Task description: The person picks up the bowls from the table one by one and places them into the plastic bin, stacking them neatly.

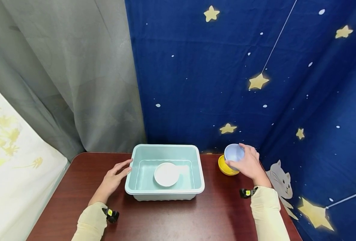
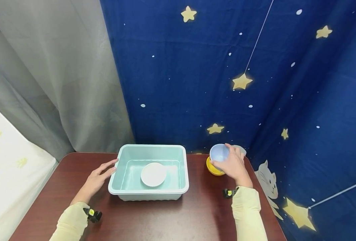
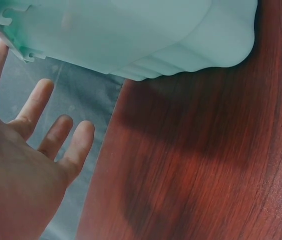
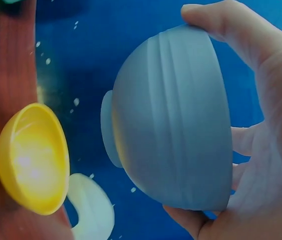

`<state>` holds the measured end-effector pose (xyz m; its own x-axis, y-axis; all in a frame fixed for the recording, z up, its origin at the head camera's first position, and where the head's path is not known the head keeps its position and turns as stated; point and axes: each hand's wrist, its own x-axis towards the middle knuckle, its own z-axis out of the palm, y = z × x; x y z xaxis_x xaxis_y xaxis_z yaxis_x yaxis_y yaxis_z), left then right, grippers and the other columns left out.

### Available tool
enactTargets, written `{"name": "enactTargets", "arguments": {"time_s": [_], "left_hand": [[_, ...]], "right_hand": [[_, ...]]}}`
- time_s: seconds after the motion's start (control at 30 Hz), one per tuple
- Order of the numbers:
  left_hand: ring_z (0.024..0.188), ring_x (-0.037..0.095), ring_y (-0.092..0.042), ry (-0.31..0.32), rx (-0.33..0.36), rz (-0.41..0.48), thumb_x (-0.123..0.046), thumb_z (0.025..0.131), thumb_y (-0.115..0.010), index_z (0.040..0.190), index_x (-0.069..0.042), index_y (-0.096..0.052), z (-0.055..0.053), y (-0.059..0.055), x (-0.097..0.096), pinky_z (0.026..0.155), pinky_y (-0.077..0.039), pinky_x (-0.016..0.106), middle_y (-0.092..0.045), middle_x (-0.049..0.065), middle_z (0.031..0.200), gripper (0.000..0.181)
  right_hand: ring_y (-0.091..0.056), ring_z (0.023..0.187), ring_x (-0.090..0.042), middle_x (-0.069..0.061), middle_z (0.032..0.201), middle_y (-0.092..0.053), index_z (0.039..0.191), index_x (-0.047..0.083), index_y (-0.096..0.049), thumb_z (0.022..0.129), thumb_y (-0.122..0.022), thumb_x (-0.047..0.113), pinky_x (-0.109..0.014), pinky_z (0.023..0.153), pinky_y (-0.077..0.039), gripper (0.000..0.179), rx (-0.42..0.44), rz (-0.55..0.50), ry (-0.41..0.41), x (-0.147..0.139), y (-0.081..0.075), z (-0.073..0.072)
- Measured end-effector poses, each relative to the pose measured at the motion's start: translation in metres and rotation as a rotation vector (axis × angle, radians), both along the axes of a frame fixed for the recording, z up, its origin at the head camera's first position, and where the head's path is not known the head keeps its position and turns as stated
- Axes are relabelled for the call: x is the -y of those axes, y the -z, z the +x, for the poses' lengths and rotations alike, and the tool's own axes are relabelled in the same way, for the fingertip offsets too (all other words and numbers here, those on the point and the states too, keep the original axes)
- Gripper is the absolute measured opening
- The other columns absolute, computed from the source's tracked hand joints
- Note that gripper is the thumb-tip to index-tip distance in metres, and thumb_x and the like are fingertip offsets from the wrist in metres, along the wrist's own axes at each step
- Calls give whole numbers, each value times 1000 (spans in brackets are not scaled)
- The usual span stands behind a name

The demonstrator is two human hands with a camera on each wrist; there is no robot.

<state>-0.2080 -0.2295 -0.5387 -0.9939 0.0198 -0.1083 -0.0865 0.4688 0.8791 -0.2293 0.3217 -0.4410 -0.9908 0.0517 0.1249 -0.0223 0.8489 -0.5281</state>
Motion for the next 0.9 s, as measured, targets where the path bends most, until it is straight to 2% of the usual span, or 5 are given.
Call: {"name": "enactTargets", "arguments": {"time_s": [0.2,0.4,0.57,0.9], "left_hand": [[150,31,-33,2,6,7,-68,93,-59,147,-43,-52,0,0,0,118,-28,67,-41,0,160,60],[151,33,-32,2,18,-2,-69,93,-58,147,-45,-51,0,-1,0,118,-28,68,-40,0,162,60],[151,34,-32,-2,15,0,-69,93,-58,147,-44,-51,-1,-2,1,118,-28,68,-40,0,162,61],[150,32,-34,-2,2,9,-67,93,-60,147,-43,-52,-1,2,1,118,-28,67,-42,0,160,60]], "right_hand": [[-29,131,-47,-26,148,-37,152,4,-36,76,-84,54,-60,94,-42,104,-3,-15,-68,10,-14,-3],[-32,128,-42,-22,149,-37,153,11,-37,74,-85,57,-55,92,-47,103,19,-31,-121,23,-25,-8],[-36,124,-37,-17,149,-40,151,14,-40,72,-87,55,-52,91,-46,101,20,-37,-180,40,-33,-14],[-35,129,-35,-13,150,-40,153,20,-38,72,-87,54,-55,97,-48,100,105,-70,-306,72,-47,-21]]}}
